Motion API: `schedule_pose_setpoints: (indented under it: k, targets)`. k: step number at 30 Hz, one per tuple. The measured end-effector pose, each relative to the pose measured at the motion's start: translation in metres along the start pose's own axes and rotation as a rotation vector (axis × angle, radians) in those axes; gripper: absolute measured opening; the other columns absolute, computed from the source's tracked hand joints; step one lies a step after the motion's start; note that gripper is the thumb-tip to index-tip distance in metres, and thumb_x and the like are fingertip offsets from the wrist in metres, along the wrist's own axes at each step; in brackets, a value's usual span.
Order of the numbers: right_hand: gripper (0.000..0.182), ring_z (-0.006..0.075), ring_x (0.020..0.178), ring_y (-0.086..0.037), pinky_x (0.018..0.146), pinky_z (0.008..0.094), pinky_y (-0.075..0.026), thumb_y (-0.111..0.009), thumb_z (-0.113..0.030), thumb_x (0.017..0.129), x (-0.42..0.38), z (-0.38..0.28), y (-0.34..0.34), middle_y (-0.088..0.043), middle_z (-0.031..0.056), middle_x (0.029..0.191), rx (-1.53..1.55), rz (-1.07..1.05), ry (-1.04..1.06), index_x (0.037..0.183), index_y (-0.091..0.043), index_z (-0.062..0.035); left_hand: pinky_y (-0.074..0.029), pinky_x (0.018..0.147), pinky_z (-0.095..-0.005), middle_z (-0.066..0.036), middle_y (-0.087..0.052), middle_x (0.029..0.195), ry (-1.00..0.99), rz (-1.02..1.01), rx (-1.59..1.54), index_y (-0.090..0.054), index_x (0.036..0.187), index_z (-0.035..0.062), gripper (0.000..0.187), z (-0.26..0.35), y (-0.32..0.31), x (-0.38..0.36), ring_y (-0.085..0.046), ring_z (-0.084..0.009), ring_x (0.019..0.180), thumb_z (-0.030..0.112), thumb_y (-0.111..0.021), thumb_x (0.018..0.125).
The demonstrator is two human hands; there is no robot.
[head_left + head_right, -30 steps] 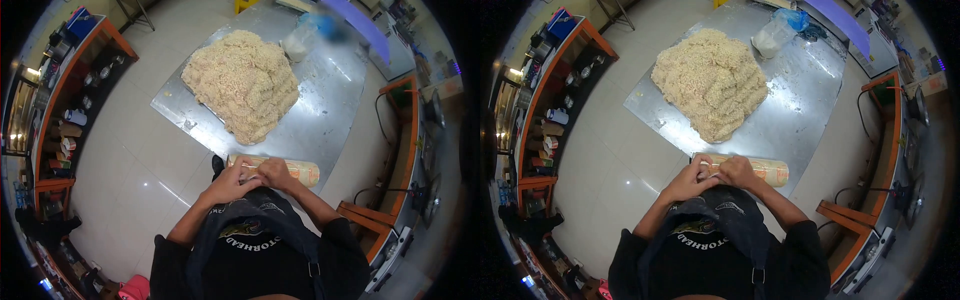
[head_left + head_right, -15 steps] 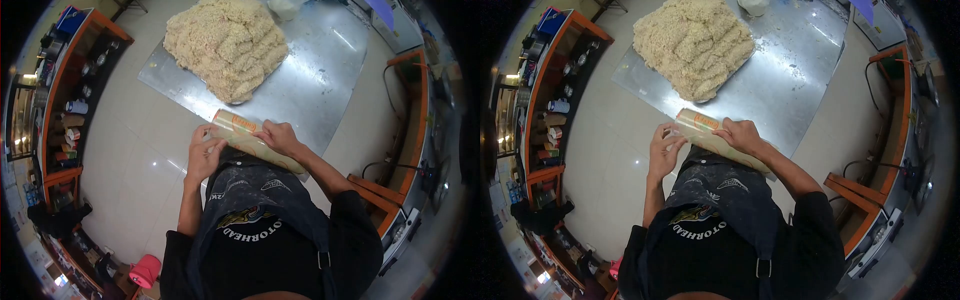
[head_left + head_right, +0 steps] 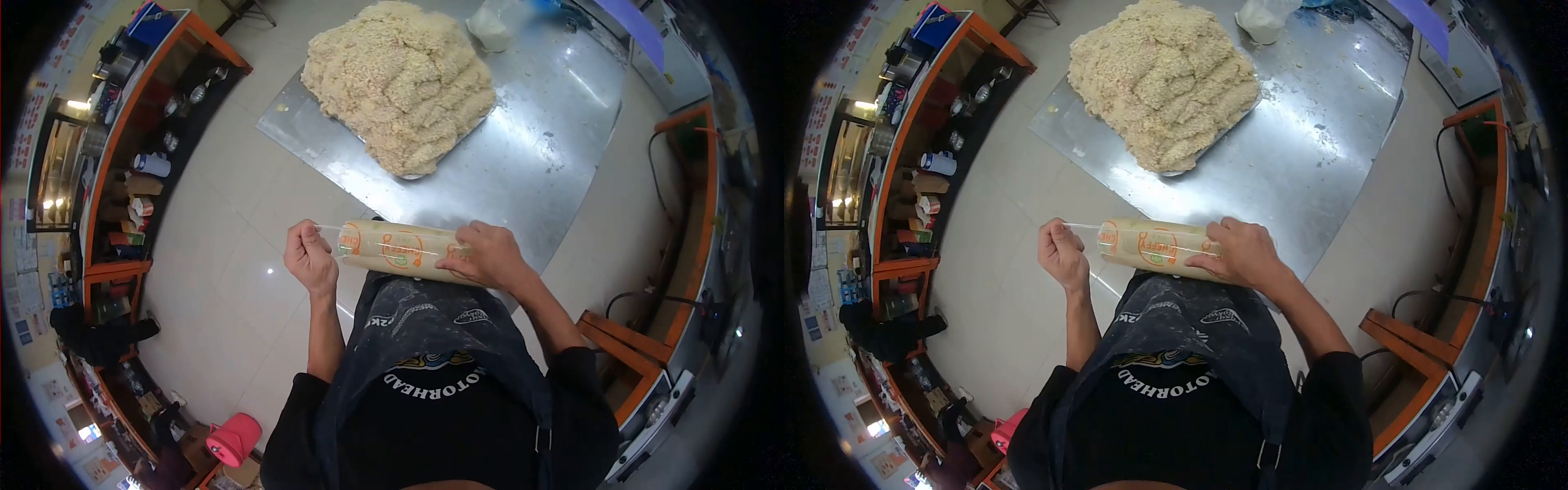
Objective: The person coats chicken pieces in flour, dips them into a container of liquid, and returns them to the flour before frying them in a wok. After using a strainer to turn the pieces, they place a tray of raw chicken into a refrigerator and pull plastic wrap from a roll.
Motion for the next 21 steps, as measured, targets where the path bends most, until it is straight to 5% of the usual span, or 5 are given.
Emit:
schedule_pose_setpoints:
  k: [4, 11, 13, 19, 21]
  targets:
    - [0.029, 0.0294, 0.056, -0.053, 0.05, 0.0377, -0.042, -0.063, -0.032, 0.076, 0.007, 0.021, -0.012, -0.054, 0.0123, 0.068, -0.04, 0.073, 0.155, 0.066, -0.054, -0.007, -0.025, 0.039, -0.0183, 0.0, -0.045, 0.061, -0.213, -0.011, -0.075, -0.051, 0.082, -0.0014, 0.018, 0.037, -0.001, 0.026, -0.035, -0.0019, 0.044, 0.012, -0.045, 0.092]
    - [0.024, 0.0299, 0.051, -0.055, 0.048, 0.0363, -0.041, -0.064, -0.024, 0.077, 0.027, -0.01, -0.001, -0.053, 0.0145, 0.055, 0.228, -0.008, -0.406, 0.067, -0.053, -0.0055, -0.02, 0.035, -0.0185, 0.002, -0.038, 0.059, -0.138, 0.01, -0.088, -0.049, 0.081, -0.0006, 0.021, 0.03, 0.022, 0.082, -0.025, -0.0012, 0.041, 0.015, -0.043, 0.093]
    - [0.024, 0.0298, 0.05, -0.055, 0.046, 0.0352, -0.041, -0.067, -0.022, 0.075, 0.035, -0.043, 0.024, -0.054, 0.015, 0.057, 0.13, -0.132, -0.133, 0.066, -0.054, -0.0046, -0.019, 0.035, -0.0184, 0.003, -0.038, 0.059, -0.125, -0.058, -0.132, -0.049, 0.081, -0.0005, 0.02, 0.03, 0.02, 0.091, -0.024, -0.0006, 0.041, 0.015, -0.044, 0.093]
    - [0.019, 0.0252, 0.047, -0.053, 0.045, 0.0361, -0.041, -0.067, -0.018, 0.074, 0.083, -0.102, 0.127, -0.053, 0.0085, 0.054, 0.012, 0.048, -0.12, 0.066, -0.055, -0.0058, -0.024, 0.038, -0.0192, 0.001, -0.042, 0.06, 0.055, -0.429, -0.128, -0.053, 0.082, -0.0003, 0.012, 0.047, 0.003, 0.16, -0.032, -0.0013, 0.045, 0.007, -0.048, 0.09]
    - [0.021, 0.0231, 0.045, -0.052, 0.043, 0.0349, -0.04, -0.067, -0.018, 0.073, 0.105, -0.132, 0.132, -0.049, 0.0066, 0.052, -0.093, 0.048, -0.01, 0.063, -0.053, -0.0055, -0.037, 0.05, -0.023, -0.006, -0.049, 0.072, -0.281, -0.644, 0.306, -0.057, 0.088, 0.0012, 0.009, 0.071, -0.011, 0.19, -0.045, -0.0103, 0.059, 0.008, -0.058, 0.082]
Point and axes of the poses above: each hand's wrist, its own x-axis towards the middle knuckle, its own y-axis out of the back of the hand, z = x × y, the point moved 6 cm from there along x, towards the middle knuckle
